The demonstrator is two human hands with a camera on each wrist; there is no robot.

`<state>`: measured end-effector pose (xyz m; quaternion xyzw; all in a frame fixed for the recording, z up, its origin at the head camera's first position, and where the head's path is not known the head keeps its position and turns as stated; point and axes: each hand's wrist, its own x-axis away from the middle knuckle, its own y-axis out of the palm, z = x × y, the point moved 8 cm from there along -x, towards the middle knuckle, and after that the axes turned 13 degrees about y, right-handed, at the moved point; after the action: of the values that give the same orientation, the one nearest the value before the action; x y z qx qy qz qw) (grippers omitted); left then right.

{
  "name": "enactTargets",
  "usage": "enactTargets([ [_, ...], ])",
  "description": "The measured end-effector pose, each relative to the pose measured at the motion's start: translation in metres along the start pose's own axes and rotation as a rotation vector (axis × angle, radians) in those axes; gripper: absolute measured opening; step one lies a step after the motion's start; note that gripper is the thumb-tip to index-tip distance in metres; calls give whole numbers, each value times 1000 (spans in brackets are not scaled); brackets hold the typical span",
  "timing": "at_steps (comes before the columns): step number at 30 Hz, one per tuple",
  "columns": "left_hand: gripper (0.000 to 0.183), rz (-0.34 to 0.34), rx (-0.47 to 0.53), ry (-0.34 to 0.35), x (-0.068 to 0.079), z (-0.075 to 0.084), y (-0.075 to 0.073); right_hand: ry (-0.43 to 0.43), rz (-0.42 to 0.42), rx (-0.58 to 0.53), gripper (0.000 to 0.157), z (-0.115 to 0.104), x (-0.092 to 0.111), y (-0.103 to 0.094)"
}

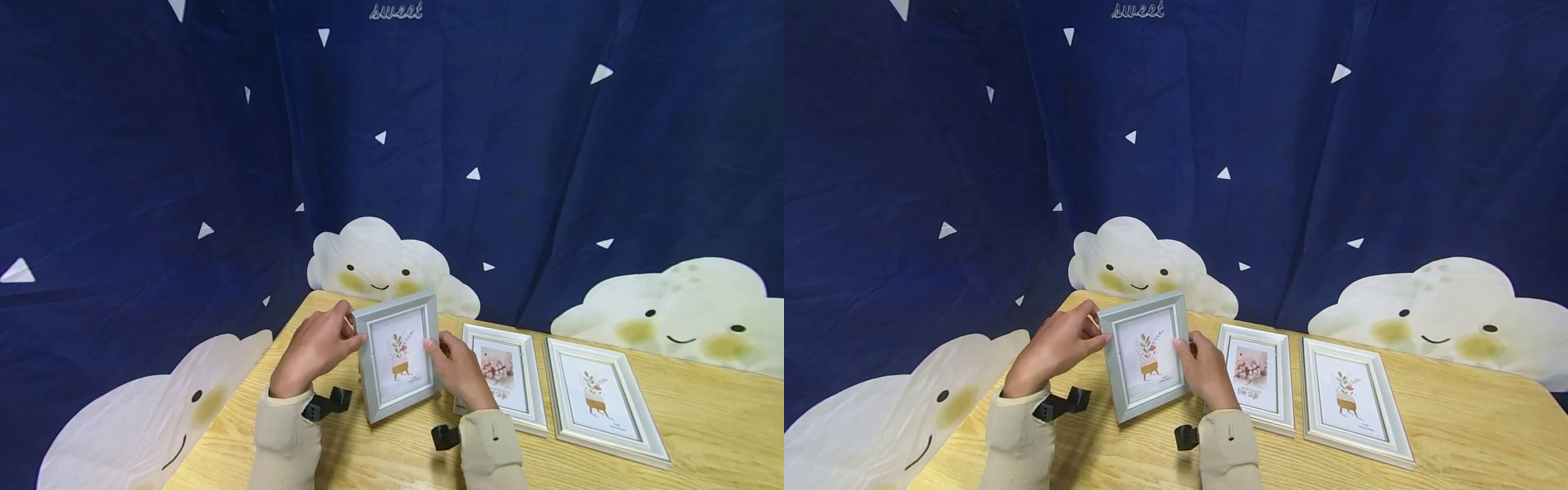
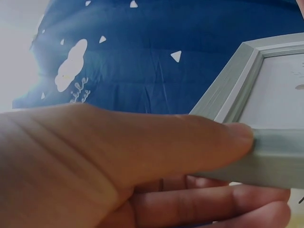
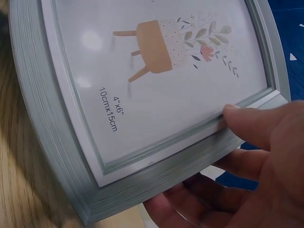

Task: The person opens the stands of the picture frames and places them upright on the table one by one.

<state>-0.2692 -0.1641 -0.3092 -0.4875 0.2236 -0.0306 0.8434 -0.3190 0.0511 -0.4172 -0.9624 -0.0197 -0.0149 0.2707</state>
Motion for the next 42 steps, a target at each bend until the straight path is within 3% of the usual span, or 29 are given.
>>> enactTargets([
  [31,17,-49,-27,-16,-1,-8,9,24,-29,30,27,8,-3,6],
  [42,19,-76,7,-42,-2,-15,12,30,-24,42,29,6,-3,4],
])
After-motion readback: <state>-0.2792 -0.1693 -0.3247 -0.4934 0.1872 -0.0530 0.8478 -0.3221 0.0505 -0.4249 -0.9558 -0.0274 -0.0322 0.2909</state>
